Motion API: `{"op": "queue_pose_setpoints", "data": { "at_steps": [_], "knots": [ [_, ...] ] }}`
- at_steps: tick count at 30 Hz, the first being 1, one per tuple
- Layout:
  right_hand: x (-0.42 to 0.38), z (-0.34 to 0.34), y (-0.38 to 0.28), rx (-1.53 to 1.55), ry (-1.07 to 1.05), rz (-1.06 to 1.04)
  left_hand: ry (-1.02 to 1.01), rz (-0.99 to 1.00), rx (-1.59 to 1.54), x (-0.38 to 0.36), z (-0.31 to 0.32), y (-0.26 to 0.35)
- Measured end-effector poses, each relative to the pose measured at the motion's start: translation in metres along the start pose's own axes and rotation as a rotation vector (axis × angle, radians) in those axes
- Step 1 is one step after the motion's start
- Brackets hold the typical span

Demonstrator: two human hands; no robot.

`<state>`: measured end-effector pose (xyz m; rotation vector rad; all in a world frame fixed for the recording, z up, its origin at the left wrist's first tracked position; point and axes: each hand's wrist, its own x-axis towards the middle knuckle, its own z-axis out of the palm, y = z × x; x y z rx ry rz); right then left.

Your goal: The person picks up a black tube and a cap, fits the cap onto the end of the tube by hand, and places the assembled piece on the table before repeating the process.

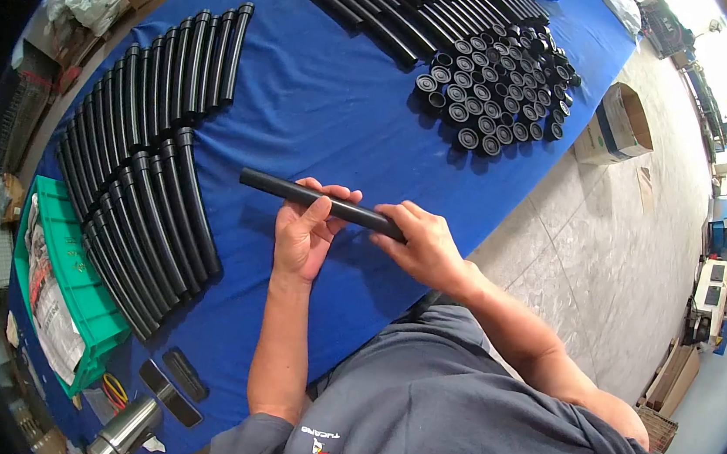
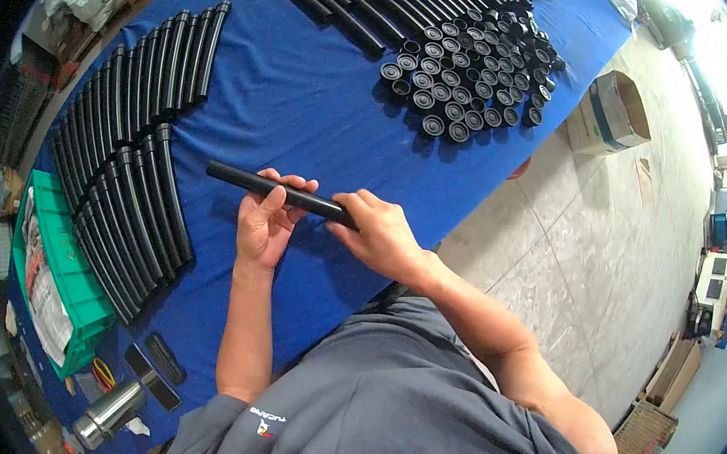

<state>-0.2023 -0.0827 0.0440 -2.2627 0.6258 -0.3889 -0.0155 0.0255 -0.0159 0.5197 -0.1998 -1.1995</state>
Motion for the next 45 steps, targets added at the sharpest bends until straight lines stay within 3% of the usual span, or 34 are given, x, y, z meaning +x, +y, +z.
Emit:
{"op": "queue_pose_setpoints", "data": {
  "at_steps": [4,5,10,14,16,18,20,23,26,27,30,31,34,35,38,39,42,43,44,45],
  "knots": [
    [0.008,-0.022,-0.013,0.546,-0.319,0.53,-0.051,-0.016,-0.002,-0.001,-0.003,0.001],
    [0.004,-0.015,-0.005,0.467,-0.257,0.374,-0.048,-0.017,-0.002,0.0,-0.003,0.001],
    [0.003,-0.015,-0.008,0.436,-0.244,0.406,-0.032,-0.031,-0.035,-0.001,0.003,0.002],
    [0.003,-0.014,-0.006,0.349,-0.185,0.286,0.056,-0.016,-0.011,-0.002,0.009,-0.001],
    [0.002,-0.007,0.001,-0.028,-0.014,-0.039,0.108,-0.01,0.025,-0.001,0.012,-0.001],
    [0.0,-0.006,-0.003,-0.15,0.002,-0.092,0.078,0.008,0.039,-0.002,0.007,-0.002],
    [-0.001,-0.005,-0.006,0.042,-0.031,-0.022,0.003,0.017,0.016,-0.001,0.002,-0.002],
    [0.005,-0.02,-0.016,0.655,-0.31,0.684,0.008,-0.004,0.023,-0.002,0.003,0.001],
    [-0.003,0.002,-0.001,-0.087,0.062,-0.073,0.039,-0.01,-0.008,0.0,0.008,-0.001],
    [-0.003,0.008,0.002,-0.188,0.135,-0.191,0.044,-0.007,0.009,-0.001,0.008,-0.001],
    [-0.001,0.002,-0.003,0.098,-0.045,0.084,-0.042,0.032,0.032,0.0,0.002,-0.002],
    [0.005,-0.012,-0.013,0.392,-0.295,0.559,-0.038,0.016,0.037,-0.001,0.001,-0.001],
    [0.002,-0.009,-0.003,0.401,-0.221,0.528,-0.013,-0.021,0.041,0.0,0.003,0.0],
    [0.0,0.0,0.0,0.087,0.019,0.057,0.013,-0.023,0.032,0.0,0.005,-0.001],
    [-0.003,0.002,0.0,-0.146,0.063,-0.05,-0.002,-0.014,0.03,-0.001,0.004,-0.004],
    [-0.001,0.0,-0.003,0.074,0.009,0.033,-0.028,-0.007,0.038,0.0,0.003,-0.002],
    [0.005,-0.02,-0.008,0.662,-0.334,0.668,-0.055,-0.05,0.014,-0.003,0.002,0.004],
    [0.002,-0.016,-0.008,0.448,-0.272,0.538,-0.028,-0.041,0.021,-0.002,0.005,0.002],
    [-0.001,-0.004,0.004,0.056,0.007,-0.054,-0.006,-0.039,0.032,-0.001,0.007,0.001],
    [-0.001,0.001,0.006,-0.102,0.069,-0.151,0.021,-0.038,0.043,-0.001,0.008,0.0]
  ]
}}
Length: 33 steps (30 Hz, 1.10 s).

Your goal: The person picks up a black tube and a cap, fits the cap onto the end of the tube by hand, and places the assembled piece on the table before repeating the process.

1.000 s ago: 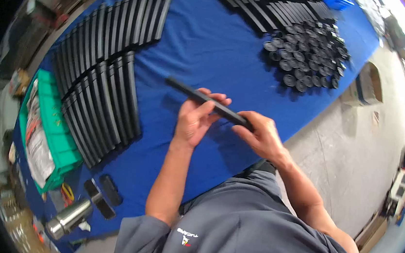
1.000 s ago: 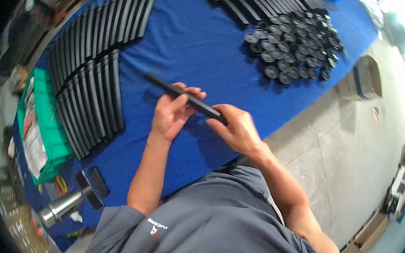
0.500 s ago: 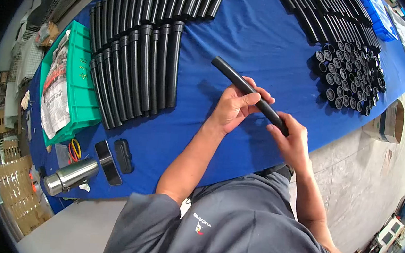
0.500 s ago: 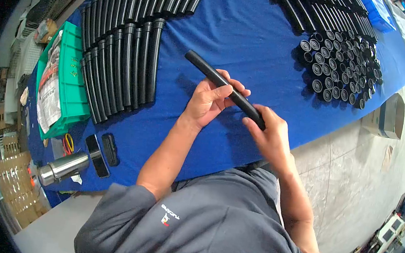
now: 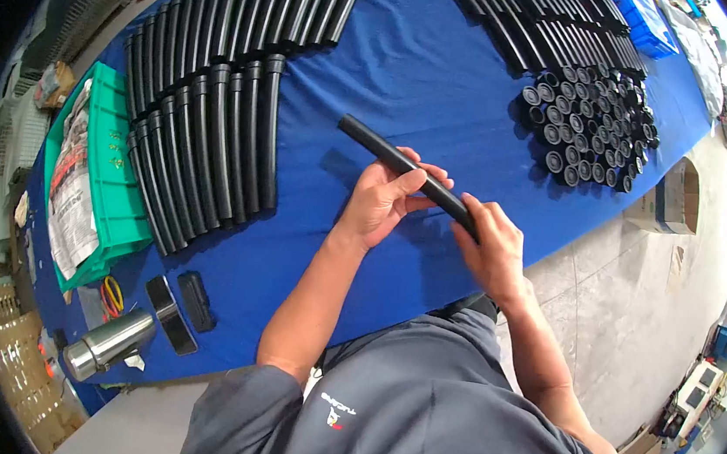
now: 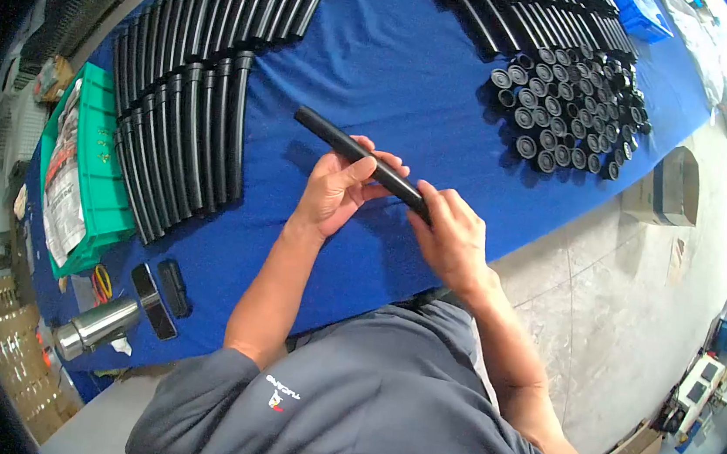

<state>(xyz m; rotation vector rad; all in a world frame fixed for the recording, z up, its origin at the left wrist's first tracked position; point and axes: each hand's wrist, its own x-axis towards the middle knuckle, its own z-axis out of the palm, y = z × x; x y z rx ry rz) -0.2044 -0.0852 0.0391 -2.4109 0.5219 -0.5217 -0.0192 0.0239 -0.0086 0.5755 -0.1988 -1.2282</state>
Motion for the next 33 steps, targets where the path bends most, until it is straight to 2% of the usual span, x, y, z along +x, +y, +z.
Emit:
{"op": "queue_pose_setpoints", "data": {
  "at_steps": [1,2,5,6,9,10,13,16,18,19,20,21,23,24,25,27,30,31,33],
  "knots": [
    [-0.001,0.002,0.0,-0.156,0.05,-0.098,0.031,-0.001,0.01,-0.001,0.001,0.0],
    [0.0,-0.001,-0.002,-0.062,0.006,-0.031,0.031,0.004,0.042,-0.002,0.002,0.001],
    [0.008,-0.022,-0.003,0.775,-0.433,0.764,-0.082,0.0,0.005,-0.002,-0.006,0.003],
    [0.006,-0.022,0.002,0.828,-0.447,0.796,-0.08,-0.009,0.016,-0.001,-0.006,0.003],
    [-0.001,0.003,0.01,-0.073,0.07,-0.079,0.0,0.002,0.011,0.0,0.0,-0.001],
    [-0.002,0.003,0.009,-0.146,0.104,-0.157,-0.012,0.013,0.012,0.0,0.0,-0.001],
    [0.002,-0.013,-0.007,0.395,-0.269,0.505,-0.049,0.024,0.013,-0.001,-0.005,0.0],
    [0.007,-0.021,-0.006,0.622,-0.393,0.761,-0.053,-0.008,0.022,0.0,-0.005,0.002],
    [0.001,-0.009,-0.002,0.137,-0.104,0.238,0.024,-0.024,0.032,-0.002,0.001,0.002],
    [-0.002,-0.002,-0.003,-0.092,0.035,-0.026,-0.001,-0.018,0.024,-0.003,0.0,0.0],
    [-0.003,-0.001,-0.004,-0.043,0.001,0.077,-0.023,-0.01,0.018,-0.002,-0.002,-0.001],
    [-0.004,-0.003,-0.003,0.225,-0.07,0.213,-0.042,0.001,0.014,-0.001,-0.004,0.0],
    [0.006,-0.022,-0.012,0.809,-0.343,0.773,-0.064,-0.021,0.009,-0.004,-0.004,0.004],
    [0.005,-0.02,-0.011,0.813,-0.325,0.737,-0.059,-0.024,0.008,-0.003,-0.003,0.004],
    [0.001,-0.014,-0.006,0.653,-0.263,0.623,-0.055,-0.025,0.006,-0.002,-0.001,0.004],
    [0.0,0.004,0.005,-0.069,0.076,-0.089,-0.017,-0.026,0.027,0.0,0.0,0.002],
    [-0.006,-0.005,-0.003,0.331,-0.154,0.376,-0.075,-0.03,-0.002,0.001,-0.005,0.003],
    [0.001,-0.016,-0.008,0.754,-0.301,0.758,-0.104,-0.036,-0.019,0.001,-0.006,0.004],
    [0.0,-0.019,0.005,1.096,-0.371,0.833,-0.11,-0.04,-0.03,0.0,-0.005,0.005]
  ]
}}
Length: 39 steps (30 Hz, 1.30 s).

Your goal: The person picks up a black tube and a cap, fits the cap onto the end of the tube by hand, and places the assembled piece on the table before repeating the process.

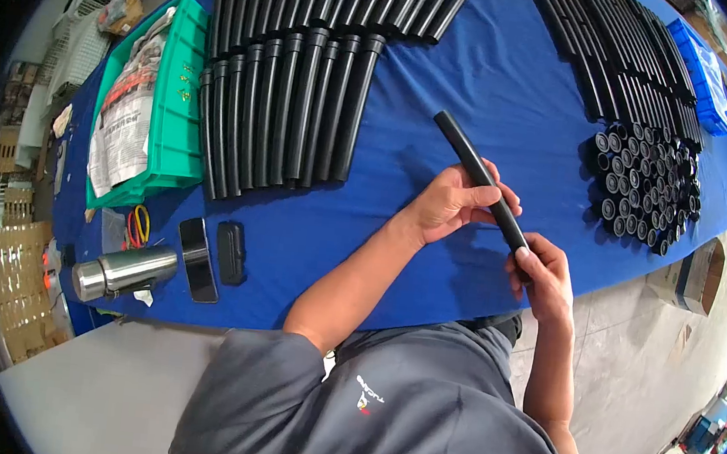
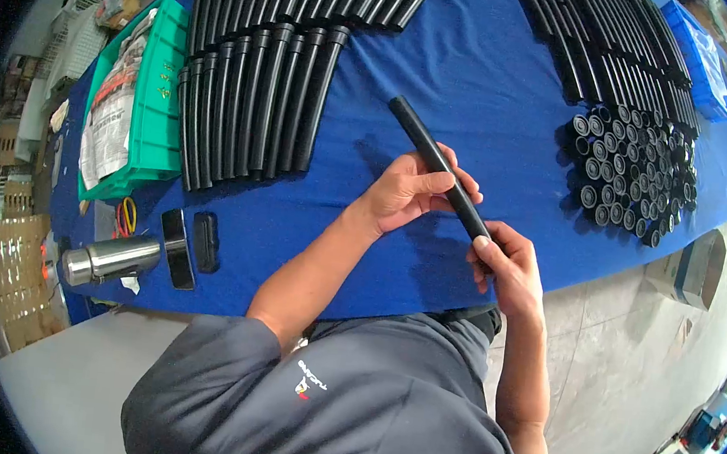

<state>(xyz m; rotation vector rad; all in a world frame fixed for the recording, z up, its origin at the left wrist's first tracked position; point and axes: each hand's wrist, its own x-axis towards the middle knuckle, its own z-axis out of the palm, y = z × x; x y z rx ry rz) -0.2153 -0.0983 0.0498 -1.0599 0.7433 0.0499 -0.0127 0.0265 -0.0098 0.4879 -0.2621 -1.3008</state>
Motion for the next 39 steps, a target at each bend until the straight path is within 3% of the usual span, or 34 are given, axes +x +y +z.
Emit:
{"op": "queue_pose_setpoints", "data": {
  "at_steps": [3,6,7,10,11,14,18,19,22,24,26,29,30,34,37,39],
  "knots": [
    [0.01,0.01,0.015,-1.003,0.353,-0.787,0.063,0.015,0.021,0.003,0.002,-0.004],
    [0.012,0.011,0.015,-1.067,0.35,-0.87,0.043,0.045,0.016,0.002,-0.001,-0.005],
    [0.002,0.012,0.009,-0.774,0.269,-0.352,0.029,0.031,0.012,0.001,-0.001,-0.004],
    [-0.001,0.006,-0.003,-0.269,0.102,-0.043,0.017,0.006,0.007,0.001,-0.001,-0.001],
    [-0.001,0.01,0.001,-0.514,0.206,-0.18,0.036,0.014,0.007,0.003,-0.002,-0.005],
    [0.013,0.007,0.011,-1.104,0.335,-0.857,0.042,0.039,-0.008,0.002,-0.004,-0.008],
    [-0.004,0.005,-0.009,-0.27,0.066,-0.043,-0.034,0.02,-0.049,0.0,-0.003,-0.001],
    [-0.002,0.002,-0.007,-0.309,0.082,-0.045,-0.039,0.041,-0.035,0.0,-0.002,-0.001],
    [0.001,0.015,-0.002,-0.873,0.277,-0.541,0.092,-0.003,0.026,-0.002,0.006,-0.001],
    [0.0,0.017,-0.005,-0.873,0.308,-0.607,0.1,0.011,0.024,-0.003,0.0,-0.002],
    [-0.003,0.022,-0.018,-1.069,0.463,-0.868,0.111,0.055,-0.038,-0.001,-0.002,-0.005],
    [-0.038,0.035,-0.05,-0.195,0.042,-0.729,0.081,0.055,-0.059,0.001,-0.005,0.0],
    [-0.05,0.043,-0.057,0.147,-0.258,-0.685,0.138,0.065,-0.065,0.002,0.002,-0.001],
    [-0.062,0.097,-0.062,0.627,-1.191,-0.788,0.075,0.036,0.01,0.001,0.0,0.0],
    [-0.102,0.146,-0.056,1.07,-1.246,-0.673,0.012,0.039,0.021,0.001,-0.01,0.001],
    [-0.111,0.15,-0.059,1.176,-1.208,-0.661,0.007,0.039,-0.01,0.0,-0.011,0.001]
  ]
}}
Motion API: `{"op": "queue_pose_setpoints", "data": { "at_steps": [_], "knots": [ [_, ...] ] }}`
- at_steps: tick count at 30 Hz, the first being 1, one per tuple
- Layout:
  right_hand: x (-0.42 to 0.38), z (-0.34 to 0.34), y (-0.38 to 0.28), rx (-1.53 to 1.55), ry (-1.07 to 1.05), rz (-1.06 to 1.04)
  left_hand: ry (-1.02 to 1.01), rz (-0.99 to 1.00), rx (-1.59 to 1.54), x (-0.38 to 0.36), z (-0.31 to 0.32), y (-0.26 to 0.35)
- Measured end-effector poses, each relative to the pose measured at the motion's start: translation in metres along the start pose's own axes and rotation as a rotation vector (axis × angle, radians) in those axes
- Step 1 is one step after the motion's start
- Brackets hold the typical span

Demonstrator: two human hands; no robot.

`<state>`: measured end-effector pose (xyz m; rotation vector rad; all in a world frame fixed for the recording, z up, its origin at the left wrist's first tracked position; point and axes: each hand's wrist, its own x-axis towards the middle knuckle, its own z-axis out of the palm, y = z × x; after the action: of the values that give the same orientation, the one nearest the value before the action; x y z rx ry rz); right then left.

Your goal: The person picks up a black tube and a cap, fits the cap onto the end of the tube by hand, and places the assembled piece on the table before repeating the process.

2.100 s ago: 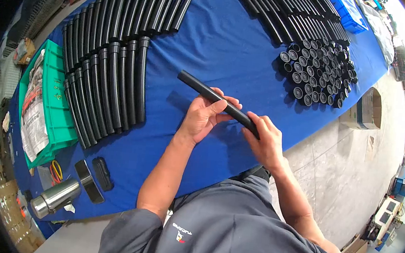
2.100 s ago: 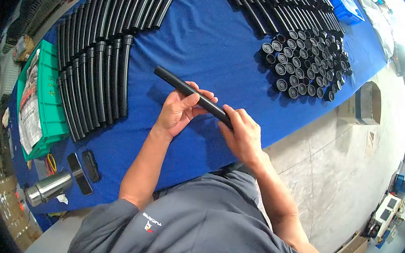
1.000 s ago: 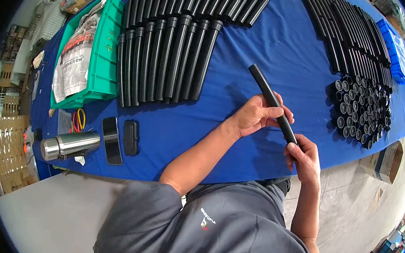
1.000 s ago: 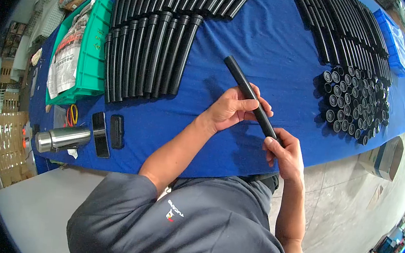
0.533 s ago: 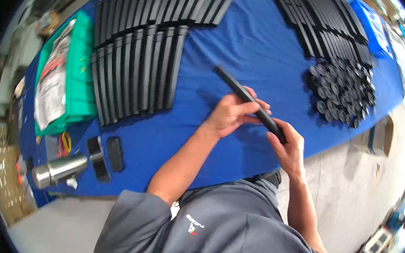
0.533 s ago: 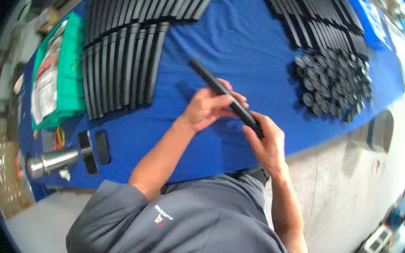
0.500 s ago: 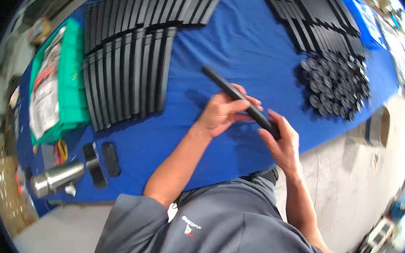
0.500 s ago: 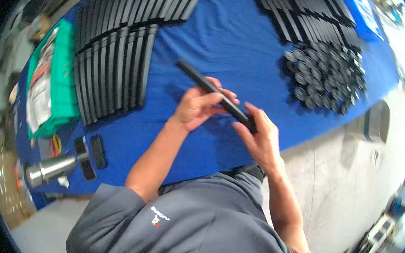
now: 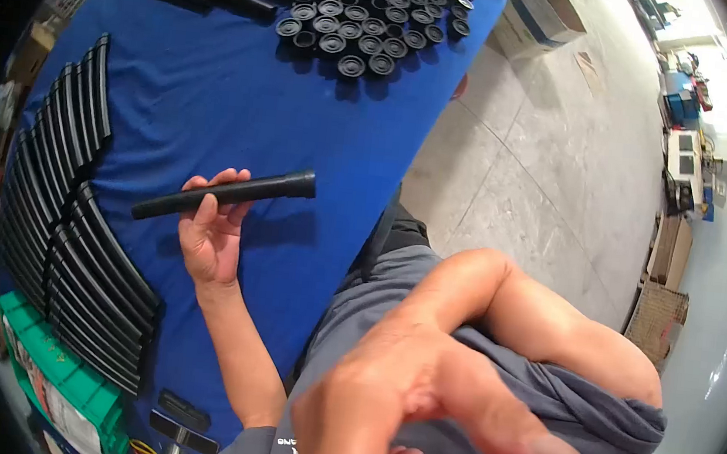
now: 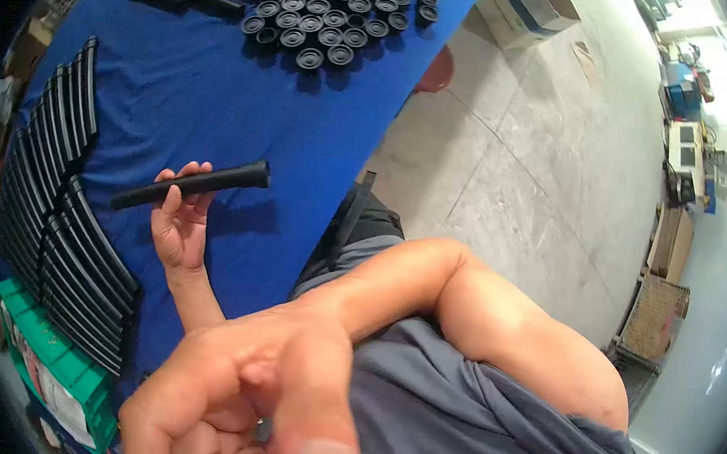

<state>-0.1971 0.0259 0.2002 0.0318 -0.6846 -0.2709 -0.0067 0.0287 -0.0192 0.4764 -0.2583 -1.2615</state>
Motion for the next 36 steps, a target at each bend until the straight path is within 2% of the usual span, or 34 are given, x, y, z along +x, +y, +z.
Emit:
{"op": "queue_pose_setpoints", "data": {
  "at_steps": [6,10,36],
  "knots": [
    [-0.001,-0.022,-0.023,0.288,-0.045,0.319,-0.022,-0.008,-0.007,0.0,-0.003,0.0],
    [-0.002,-0.023,-0.018,0.302,-0.037,0.264,0.042,-0.008,0.011,0.0,0.005,0.0],
    [-0.003,-0.016,-0.003,0.283,-0.003,-0.023,0.049,-0.015,0.011,-0.001,0.006,-0.001]
  ]
}}
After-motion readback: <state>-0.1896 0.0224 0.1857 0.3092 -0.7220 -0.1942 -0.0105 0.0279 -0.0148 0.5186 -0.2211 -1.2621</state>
